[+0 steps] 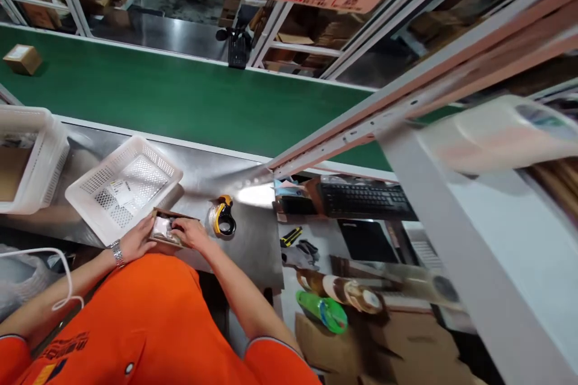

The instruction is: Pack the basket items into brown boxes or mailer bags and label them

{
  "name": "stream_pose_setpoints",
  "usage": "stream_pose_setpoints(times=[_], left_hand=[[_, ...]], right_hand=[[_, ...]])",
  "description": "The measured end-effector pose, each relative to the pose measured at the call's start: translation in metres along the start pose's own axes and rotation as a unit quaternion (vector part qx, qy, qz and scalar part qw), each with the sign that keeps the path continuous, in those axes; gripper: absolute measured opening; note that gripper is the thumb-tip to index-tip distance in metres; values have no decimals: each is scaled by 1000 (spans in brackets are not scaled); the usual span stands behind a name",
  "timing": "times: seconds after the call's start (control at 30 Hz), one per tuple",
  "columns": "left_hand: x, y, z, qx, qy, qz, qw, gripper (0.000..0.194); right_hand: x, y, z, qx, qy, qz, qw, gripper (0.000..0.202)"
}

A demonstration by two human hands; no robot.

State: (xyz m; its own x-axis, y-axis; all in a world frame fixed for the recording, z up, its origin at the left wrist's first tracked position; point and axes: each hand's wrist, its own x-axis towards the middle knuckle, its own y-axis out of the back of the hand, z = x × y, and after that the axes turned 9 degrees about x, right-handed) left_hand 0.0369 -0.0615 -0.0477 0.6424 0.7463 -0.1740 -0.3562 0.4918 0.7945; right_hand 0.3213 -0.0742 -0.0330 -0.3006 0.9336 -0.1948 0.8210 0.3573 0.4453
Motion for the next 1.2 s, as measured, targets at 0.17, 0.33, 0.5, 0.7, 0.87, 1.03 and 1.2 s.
stream_pose_setpoints(times=[0.17,0.33,0.5,0.7,0.87,1.03,1.2], left_hand=[[21,-13,10,50,42,-15,998,67],[20,-12,11,42,28,18,999,60],[17,-8,14,36,53,13,998,56],[29,8,25,42,92,-34,994,51],[43,8,26,15,191,-53,980,46],[49,-1,27,-18,259,-2,966,52],[49,-6,27,-55,303,26,951,77]], right_hand=[[0,0,14,-74,65,0,995,29],[-14,2,25,-95,68,30,993,30],[-20,22,-1,-165,90,-81,979,34],[-8,36,-30,-197,94,-217,952,32],[-7,38,-26,-165,63,-208,962,46],[-16,13,-22,-225,22,-115,967,34],[-19,5,-14,-226,62,83,969,64]])
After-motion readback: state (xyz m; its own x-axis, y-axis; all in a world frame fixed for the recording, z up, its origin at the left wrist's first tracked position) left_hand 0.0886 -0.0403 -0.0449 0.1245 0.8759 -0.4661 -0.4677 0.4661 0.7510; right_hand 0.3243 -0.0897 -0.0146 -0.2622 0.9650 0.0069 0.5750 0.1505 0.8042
